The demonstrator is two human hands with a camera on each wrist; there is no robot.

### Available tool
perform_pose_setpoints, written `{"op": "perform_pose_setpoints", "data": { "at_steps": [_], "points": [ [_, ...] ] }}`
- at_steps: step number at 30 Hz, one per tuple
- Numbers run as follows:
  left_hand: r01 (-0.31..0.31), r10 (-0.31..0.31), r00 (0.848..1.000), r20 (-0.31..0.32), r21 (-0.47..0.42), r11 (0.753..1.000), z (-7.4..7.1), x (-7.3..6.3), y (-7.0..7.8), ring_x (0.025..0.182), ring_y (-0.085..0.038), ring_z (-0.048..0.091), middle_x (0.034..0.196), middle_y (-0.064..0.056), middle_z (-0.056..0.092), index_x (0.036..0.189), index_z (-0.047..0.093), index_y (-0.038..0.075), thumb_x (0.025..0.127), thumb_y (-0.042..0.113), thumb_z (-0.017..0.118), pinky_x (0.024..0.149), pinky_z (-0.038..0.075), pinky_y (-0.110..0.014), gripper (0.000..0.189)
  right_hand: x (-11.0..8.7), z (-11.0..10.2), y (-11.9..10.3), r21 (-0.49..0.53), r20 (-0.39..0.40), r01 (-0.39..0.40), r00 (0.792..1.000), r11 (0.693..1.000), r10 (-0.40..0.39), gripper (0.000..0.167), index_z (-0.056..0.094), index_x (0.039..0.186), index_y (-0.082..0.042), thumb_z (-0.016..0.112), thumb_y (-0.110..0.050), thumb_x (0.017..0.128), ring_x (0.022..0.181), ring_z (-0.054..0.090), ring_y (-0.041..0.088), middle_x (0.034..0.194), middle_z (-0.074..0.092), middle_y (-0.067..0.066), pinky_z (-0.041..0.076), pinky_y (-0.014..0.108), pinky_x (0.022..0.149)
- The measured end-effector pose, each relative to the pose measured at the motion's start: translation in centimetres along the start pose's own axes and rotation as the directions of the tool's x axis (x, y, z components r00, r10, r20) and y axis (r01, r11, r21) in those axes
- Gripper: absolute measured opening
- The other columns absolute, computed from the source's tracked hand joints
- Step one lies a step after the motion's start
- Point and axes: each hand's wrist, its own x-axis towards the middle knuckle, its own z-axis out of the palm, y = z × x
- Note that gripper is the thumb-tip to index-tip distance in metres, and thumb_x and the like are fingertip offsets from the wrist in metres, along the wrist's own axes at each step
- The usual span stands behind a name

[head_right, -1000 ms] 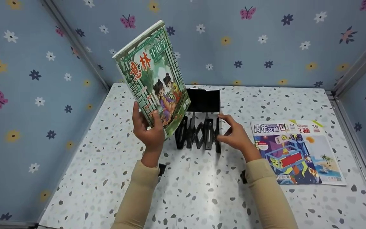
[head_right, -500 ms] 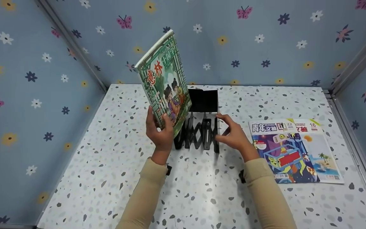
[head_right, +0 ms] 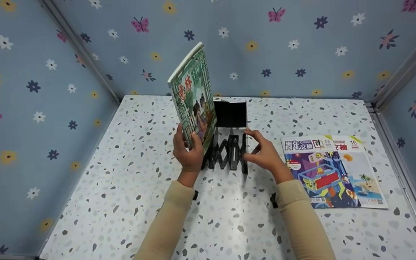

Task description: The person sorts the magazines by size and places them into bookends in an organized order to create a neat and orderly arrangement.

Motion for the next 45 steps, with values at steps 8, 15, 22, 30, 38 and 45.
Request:
{"op": "perform_pose_setpoints", "data": {
  "at_steps": [8,15,22,30,38,45],
  "points": [
    [-0.012,0.013,1.0,-0.011,0.032,0.999,0.7,-1.3,0.4,0.058,-0.016,0.048,0.076,-0.008,0.057,0.127,0.057,0.007,0.085,0.005,0.064,0.048,0.041,-0.028,0.043,-0.1,0.0,0.0,-0.014,0.003,-0.001,1.0,1.0,0.001,0.069,0.046,0.14,-0.005,0.065,0.004,0.075,0.07,0.061,0.023,0.15,0.04,0.02,0.051,0.022,0.067],
    [-0.063,0.064,0.998,-0.017,0.026,0.998,1.2,-2.3,0.3,0.059,-0.015,0.052,0.074,-0.006,0.058,0.135,0.055,0.012,0.085,0.005,0.063,0.048,0.041,-0.027,0.052,0.1,0.1,0.2,-0.002,-0.005,0.003,1.0,1.0,-0.003,0.069,0.046,0.14,-0.003,0.065,0.004,0.074,0.069,0.062,0.021,0.148,0.041,0.023,0.052,0.03,0.067],
    [-0.102,0.102,0.995,-0.024,-0.008,0.995,1.6,-3.1,0.1,0.056,-0.015,0.048,0.071,-0.005,0.057,0.14,0.052,0.012,0.081,0.0,0.063,0.047,0.039,-0.027,0.061,0.0,0.1,0.2,-0.001,-0.003,0.006,1.0,1.0,-0.006,0.068,0.045,0.14,-0.002,0.064,0.005,0.076,0.07,0.061,0.023,0.149,0.041,0.022,0.05,0.022,0.067],
    [-0.113,0.112,0.993,-0.027,-0.022,0.993,1.9,-3.9,-0.1,0.057,-0.015,0.048,0.072,-0.004,0.057,0.137,0.055,0.01,0.081,0.0,0.063,0.048,0.041,-0.028,0.057,-0.1,0.3,0.1,-0.007,0.007,-0.004,1.0,1.0,0.004,0.068,0.046,0.14,-0.007,0.066,0.002,0.075,0.073,0.062,0.025,0.149,0.043,0.018,0.051,0.027,0.068],
    [-0.131,0.13,0.991,-0.039,-0.011,0.991,2.3,-4.6,0.0,0.053,-0.014,0.045,0.065,-0.003,0.055,0.119,0.068,0.004,0.077,-0.002,0.064,0.046,0.036,-0.027,0.042,-0.1,0.1,0.2,-0.014,0.009,-0.005,1.0,1.0,0.005,0.068,0.045,0.141,-0.007,0.065,0.002,0.076,0.072,0.061,0.025,0.15,0.041,0.019,0.052,0.03,0.069],
    [-0.112,0.112,0.993,-0.031,-0.012,0.994,2.5,-5.2,0.3,0.054,-0.015,0.043,0.065,-0.004,0.052,0.118,0.068,0.006,0.076,-0.002,0.064,0.048,0.038,-0.028,0.043,-0.1,-0.2,0.2,-0.011,0.0,0.007,1.0,1.0,-0.007,0.069,0.046,0.14,-0.005,0.066,0.003,0.075,0.071,0.062,0.027,0.148,0.042,0.021,0.052,0.03,0.067]
  ]
}}
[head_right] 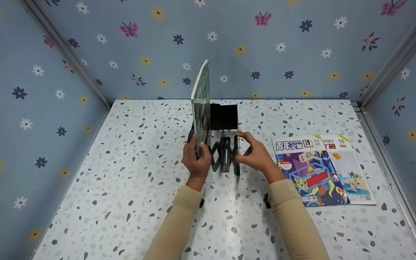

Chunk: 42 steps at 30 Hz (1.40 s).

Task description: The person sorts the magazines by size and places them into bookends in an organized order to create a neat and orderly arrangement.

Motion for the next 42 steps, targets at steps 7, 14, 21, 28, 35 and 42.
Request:
{"op": "perform_pose_setpoints", "data": {
  "at_steps": [7,14,21,28,35,42],
  "points": [
    [-0.019,0.019,1.0,-0.013,0.0,1.0,-0.1,-0.3,-0.2,0.054,-0.016,0.043,0.066,-0.003,0.053,0.111,0.07,0.003,0.078,-0.002,0.063,0.049,0.038,-0.029,0.034,0.1,0.4,0.5,0.0,0.011,-0.02,1.0,1.0,0.02,0.069,0.043,0.142,-0.006,0.063,0.002,0.077,0.072,0.06,0.026,0.15,0.038,0.022,0.049,0.024,0.066],
    [-0.02,0.02,1.0,0.002,0.016,1.0,-0.5,-0.7,-0.3,0.055,-0.016,0.045,0.066,-0.003,0.053,0.109,0.071,0.004,0.078,-0.002,0.062,0.05,0.04,-0.028,0.033,0.7,1.0,2.7,0.011,-0.017,-0.004,1.0,1.0,0.004,0.071,0.045,0.142,-0.012,0.065,0.004,0.075,0.07,0.059,0.023,0.151,0.039,0.016,0.052,0.03,0.069],
    [-0.003,0.004,1.0,-0.002,0.038,0.999,-0.8,-1.2,-0.3,0.054,-0.016,0.044,0.066,-0.002,0.053,0.109,0.071,0.005,0.079,0.0,0.062,0.048,0.038,-0.028,0.031,0.9,1.3,4.0,0.033,-0.026,0.016,1.0,0.999,-0.015,0.072,0.048,0.139,-0.018,0.067,0.001,0.073,0.068,0.061,0.019,0.151,0.041,0.012,0.053,0.034,0.068],
    [0.001,-0.001,1.0,-0.004,0.038,0.999,-0.7,-1.4,-0.1,0.055,-0.017,0.044,0.066,-0.004,0.053,0.109,0.07,0.004,0.076,-0.001,0.062,0.05,0.04,-0.029,0.034,0.6,1.1,3.7,0.007,-0.017,0.001,1.0,1.0,-0.001,0.071,0.047,0.14,-0.016,0.067,0.001,0.074,0.069,0.061,0.018,0.152,0.04,0.012,0.053,0.032,0.07],
    [0.045,-0.045,0.999,0.012,0.024,0.999,-0.4,-1.7,0.0,0.055,-0.017,0.046,0.067,-0.003,0.053,0.109,0.068,0.007,0.071,-0.002,0.065,0.049,0.04,-0.03,0.039,-0.1,0.4,0.8,0.002,0.004,-0.001,1.0,1.0,0.001,0.069,0.043,0.142,-0.004,0.064,0.003,0.077,0.07,0.06,0.024,0.15,0.039,0.022,0.051,0.029,0.07],
    [0.054,-0.054,0.998,0.015,0.021,0.998,0.1,-1.9,0.0,0.056,-0.018,0.047,0.068,-0.004,0.054,0.108,0.066,0.007,0.067,-0.004,0.067,0.051,0.042,-0.031,0.043,0.3,0.2,2.2,-0.008,-0.012,0.009,1.0,1.0,-0.009,0.069,0.045,0.141,-0.008,0.065,0.002,0.076,0.069,0.06,0.021,0.149,0.041,0.02,0.051,0.028,0.07]
  ]
}}
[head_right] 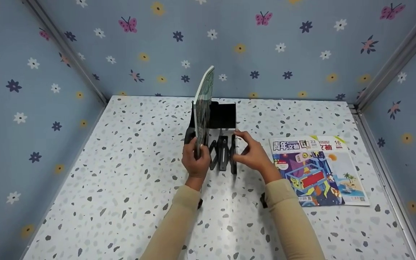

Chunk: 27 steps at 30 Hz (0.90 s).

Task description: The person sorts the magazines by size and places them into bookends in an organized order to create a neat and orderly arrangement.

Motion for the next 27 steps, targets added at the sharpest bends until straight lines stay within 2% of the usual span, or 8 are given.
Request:
{"op": "perform_pose_setpoints", "data": {
  "at_steps": [4,8,12,17,20,21,24,27],
  "points": [
    [0.004,-0.004,1.0,0.024,0.002,1.0,-0.2,0.0,-0.1,0.057,-0.017,0.047,0.068,-0.004,0.054,0.109,0.064,0.006,0.066,-0.004,0.068,0.051,0.042,-0.03,0.045,0.4,0.2,1.7,0.008,-0.009,-0.01,1.0,1.0,0.01,0.07,0.046,0.14,-0.017,0.066,0.001,0.075,0.068,0.059,0.018,0.15,0.042,0.012,0.052,0.031,0.07],
    [0.024,-0.023,0.998,0.062,-0.007,1.0,-0.6,0.0,0.0,0.059,-0.018,0.049,0.07,-0.004,0.055,0.111,0.062,0.008,0.066,-0.004,0.068,0.053,0.044,-0.03,0.046,0.5,0.4,2.1,0.022,-0.005,-0.016,1.0,1.0,0.016,0.071,0.046,0.141,-0.017,0.066,0.001,0.075,0.069,0.06,0.02,0.151,0.041,0.01,0.052,0.032,0.071],
    [0.065,-0.06,0.994,0.095,-0.045,0.997,-1.2,-0.1,0.3,0.06,-0.017,0.049,0.072,-0.005,0.055,0.112,0.061,0.009,0.067,-0.006,0.068,0.053,0.044,-0.029,0.048,0.3,0.4,1.5,0.014,0.001,-0.026,1.0,1.0,0.026,0.071,0.045,0.142,-0.015,0.066,0.002,0.076,0.07,0.06,0.023,0.152,0.04,0.012,0.052,0.028,0.069],
    [0.11,-0.098,0.986,0.134,-0.083,0.991,-1.6,-0.1,0.6,0.059,-0.015,0.045,0.072,-0.004,0.052,0.112,0.061,0.009,0.069,-0.007,0.066,0.052,0.04,-0.026,0.046,-0.3,0.2,-1.2,0.01,-0.001,-0.012,1.0,1.0,0.012,0.069,0.045,0.141,-0.005,0.064,0.004,0.076,0.069,0.06,0.026,0.151,0.04,0.019,0.052,0.026,0.064],
    [0.125,-0.108,0.981,0.159,-0.098,0.987,-1.8,0.0,0.8,0.058,-0.013,0.043,0.071,-0.004,0.05,0.112,0.059,0.009,0.069,-0.008,0.066,0.051,0.038,-0.026,0.047,-0.4,0.1,-2.2,0.001,0.001,-0.016,1.0,1.0,0.016,0.067,0.044,0.141,-0.002,0.063,0.003,0.076,0.069,0.06,0.022,0.15,0.04,0.02,0.052,0.027,0.064],
    [0.131,-0.112,0.979,0.168,-0.104,0.986,-1.9,0.1,0.8,0.058,-0.013,0.043,0.071,-0.004,0.05,0.112,0.058,0.009,0.069,-0.009,0.066,0.051,0.037,-0.025,0.047,-0.4,0.1,-2.3,0.001,0.0,-0.019,1.0,1.0,0.019,0.067,0.044,0.141,-0.002,0.063,0.003,0.077,0.069,0.06,0.021,0.15,0.04,0.021,0.052,0.028,0.064],
    [0.149,-0.126,0.974,0.188,-0.112,0.982,-2.1,0.1,0.9,0.058,-0.013,0.042,0.072,-0.004,0.05,0.112,0.057,0.01,0.071,-0.008,0.065,0.051,0.037,-0.025,0.046,-0.1,0.3,-0.7,0.007,-0.005,-0.029,1.0,1.0,0.029,0.067,0.045,0.141,-0.008,0.064,0.001,0.077,0.069,0.06,0.017,0.15,0.042,0.016,0.052,0.031,0.065],
    [0.171,-0.146,0.969,0.197,-0.118,0.978,-2.3,0.0,1.0,0.059,-0.013,0.043,0.072,-0.004,0.05,0.112,0.057,0.01,0.072,-0.007,0.064,0.051,0.038,-0.025,0.044,0.0,0.4,-0.2,0.016,-0.004,-0.026,1.0,1.0,0.026,0.067,0.045,0.141,-0.009,0.064,0.001,0.077,0.069,0.059,0.019,0.15,0.042,0.014,0.052,0.03,0.066]
  ]
}}
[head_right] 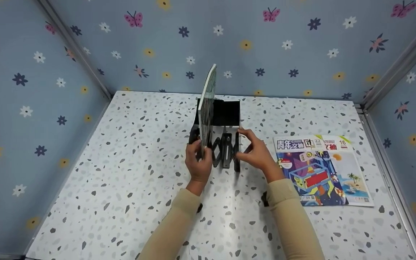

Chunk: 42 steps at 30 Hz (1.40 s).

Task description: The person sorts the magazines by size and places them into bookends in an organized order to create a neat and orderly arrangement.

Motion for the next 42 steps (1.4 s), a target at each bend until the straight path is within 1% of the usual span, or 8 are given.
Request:
{"op": "perform_pose_setpoints", "data": {
  "at_steps": [1,4,7,17,21,28,34,42],
  "points": [
    [0.007,-0.007,1.0,-0.003,-0.007,1.0,0.0,0.0,0.0,0.059,-0.013,0.043,0.072,-0.004,0.051,0.111,0.057,0.01,0.072,-0.008,0.064,0.051,0.038,-0.025,0.044,0.0,0.0,0.0,-0.002,0.001,0.001,1.0,1.0,-0.001,0.068,0.045,0.141,-0.009,0.064,0.001,0.077,0.069,0.059,0.02,0.15,0.042,0.014,0.052,0.029,0.067],
    [0.025,-0.025,1.0,-0.013,-0.021,0.999,-0.1,-0.2,0.2,0.059,-0.013,0.044,0.072,-0.004,0.052,0.11,0.058,0.01,0.069,-0.01,0.064,0.051,0.038,-0.024,0.046,-0.4,-0.2,-1.7,-0.006,0.01,-0.005,1.0,1.0,0.005,0.067,0.045,0.141,-0.005,0.064,0.002,0.077,0.07,0.059,0.025,0.15,0.042,0.018,0.051,0.027,0.067],
    [0.045,-0.045,0.999,-0.018,-0.035,0.998,-0.1,-0.3,0.3,0.059,-0.013,0.045,0.073,-0.004,0.052,0.108,0.059,0.01,0.068,-0.011,0.065,0.052,0.039,-0.024,0.045,-0.5,-0.3,-2.2,-0.025,0.011,-0.013,1.0,1.0,0.014,0.067,0.045,0.141,-0.006,0.064,0.001,0.077,0.071,0.059,0.025,0.15,0.041,0.018,0.051,0.026,0.066],
    [0.135,-0.133,0.991,0.026,-0.088,0.987,-0.3,-0.5,0.6,0.062,-0.014,0.048,0.075,-0.005,0.052,0.101,0.06,0.009,0.07,-0.011,0.065,0.054,0.043,-0.024,0.038,-0.5,-0.3,-1.9,-0.001,0.005,-0.005,1.0,1.0,0.005,0.067,0.045,0.141,-0.006,0.063,0.003,0.077,0.069,0.059,0.024,0.151,0.039,0.017,0.052,0.028,0.062],
    [0.143,-0.14,0.989,0.044,-0.084,0.986,-0.4,-0.7,0.6,0.061,-0.013,0.048,0.076,-0.004,0.051,0.101,0.059,0.01,0.072,-0.009,0.064,0.054,0.043,-0.022,0.034,-0.5,-0.3,-1.8,0.01,-0.004,-0.004,1.0,1.0,0.004,0.067,0.045,0.14,-0.005,0.063,0.004,0.076,0.068,0.059,0.023,0.151,0.04,0.017,0.053,0.029,0.062],
    [0.152,-0.149,0.988,0.042,-0.095,0.984,-0.3,-1.0,0.6,0.061,-0.012,0.051,0.078,-0.005,0.053,0.1,0.06,0.009,0.071,-0.009,0.062,0.055,0.045,-0.019,0.034,-0.5,-0.2,-1.7,0.049,0.011,0.006,1.0,0.999,-0.007,0.067,0.044,0.14,-0.003,0.062,0.005,0.076,0.067,0.06,0.022,0.152,0.037,0.019,0.051,0.022,0.058],
    [0.203,-0.196,0.978,0.073,-0.114,0.972,-0.4,-1.1,0.7,0.068,-0.013,0.061,0.084,-0.007,0.057,0.099,0.06,0.008,0.068,-0.008,0.066,0.061,0.051,-0.016,0.035,-0.4,-0.2,-1.7,0.057,0.007,0.01,1.0,0.998,-0.01,0.068,0.044,0.14,-0.004,0.062,0.005,0.075,0.067,0.059,0.023,0.153,0.037,0.018,0.052,0.025,0.06],
    [0.27,-0.257,0.958,0.129,-0.098,0.958,-0.6,-1.4,1.0,0.07,-0.013,0.059,0.084,-0.003,0.057,0.092,0.061,0.01,0.066,-0.006,0.069,0.062,0.05,-0.017,0.032,-0.5,-0.1,-1.7,0.054,-0.009,0.019,1.0,0.998,-0.019,0.067,0.046,0.138,-0.003,0.062,0.007,0.074,0.066,0.059,0.025,0.151,0.039,0.019,0.052,0.024,0.059]
  ]
}}
